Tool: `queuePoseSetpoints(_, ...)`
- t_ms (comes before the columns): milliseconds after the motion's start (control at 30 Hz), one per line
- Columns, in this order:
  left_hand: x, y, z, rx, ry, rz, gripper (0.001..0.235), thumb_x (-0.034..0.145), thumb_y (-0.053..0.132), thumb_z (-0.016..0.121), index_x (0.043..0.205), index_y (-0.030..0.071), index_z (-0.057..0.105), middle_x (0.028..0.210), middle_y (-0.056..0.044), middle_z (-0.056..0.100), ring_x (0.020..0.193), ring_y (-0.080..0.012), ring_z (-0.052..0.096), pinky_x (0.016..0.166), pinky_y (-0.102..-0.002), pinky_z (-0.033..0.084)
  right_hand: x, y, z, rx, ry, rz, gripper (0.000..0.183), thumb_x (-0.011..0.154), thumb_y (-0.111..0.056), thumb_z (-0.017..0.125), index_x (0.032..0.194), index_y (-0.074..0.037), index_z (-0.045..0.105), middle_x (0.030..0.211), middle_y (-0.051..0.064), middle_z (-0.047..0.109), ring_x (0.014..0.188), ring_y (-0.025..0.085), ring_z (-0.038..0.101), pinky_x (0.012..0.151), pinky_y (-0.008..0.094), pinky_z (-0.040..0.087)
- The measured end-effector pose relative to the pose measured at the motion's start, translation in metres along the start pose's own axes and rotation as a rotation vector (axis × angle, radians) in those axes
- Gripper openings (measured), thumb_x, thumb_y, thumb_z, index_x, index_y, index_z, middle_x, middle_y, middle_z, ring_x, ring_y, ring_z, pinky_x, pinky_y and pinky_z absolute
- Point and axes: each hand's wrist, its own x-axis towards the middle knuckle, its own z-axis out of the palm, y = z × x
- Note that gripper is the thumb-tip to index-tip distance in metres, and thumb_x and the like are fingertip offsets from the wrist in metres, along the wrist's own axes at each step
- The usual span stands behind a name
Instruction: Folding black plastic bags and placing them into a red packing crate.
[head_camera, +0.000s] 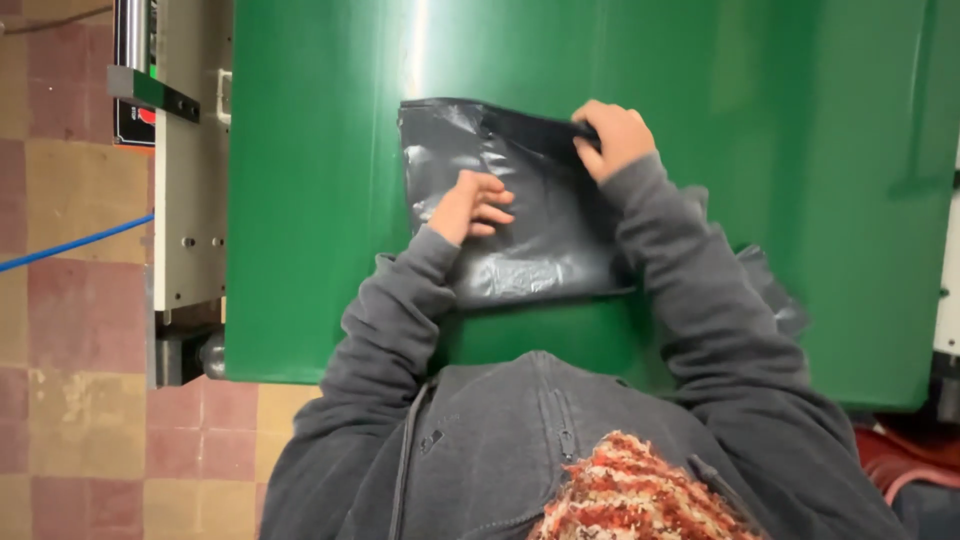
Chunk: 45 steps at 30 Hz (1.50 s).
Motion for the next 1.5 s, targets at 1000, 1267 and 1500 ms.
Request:
queuePoseSetpoints(1000, -0.053, -0.016, 0.033, 0.004, -0.822, -0.113, 0.048, 0.095, 0.045, 0.049, 0.09, 0.003, 0.072, 0.081, -0.009, 0.077, 0.077, -0.0239, 0.076, 0.071, -0.037, 0.058, -0.273, -0.091, 0.131, 0.399, -0.082, 0.224, 0.028, 0.094, -0.011, 0.063, 0.122, -0.004, 0.068, 0.114, 0.016, 0.072, 0.111, 0.033, 0.065, 0.103, 0.042, 0.052)
queuePoseSetpoints(1267, -0.035, -0.008, 0.063, 0.367, -0.246, -0.254, 0.051, 0.094, 0.059, 0.065, 0.09, 0.008, 0.063, 0.075, -0.006, 0.058, 0.069, -0.0288, 0.054, 0.066, -0.046, 0.046, -0.239, -0.031, 0.143, 1.698, 0.255, 0.919, 0.035, 0.102, -0.013, 0.052, 0.136, -0.004, 0.054, 0.125, 0.008, 0.07, 0.107, 0.022, 0.072, 0.091, 0.039, 0.062)
queuePoseSetpoints(1500, -0.085, 0.033, 0.103, 0.89, 0.176, 0.576, 0.033, 0.092, 0.033, 0.07, 0.101, 0.006, 0.054, 0.095, -0.015, 0.06, 0.088, -0.0393, 0.061, 0.066, -0.049, 0.05, -0.255, -0.038, 0.141, 1.325, 0.289, 1.002, 0.034, 0.103, -0.02, 0.063, 0.129, 0.001, 0.055, 0.101, 0.01, 0.064, 0.081, 0.019, 0.061, 0.069, 0.037, 0.052)
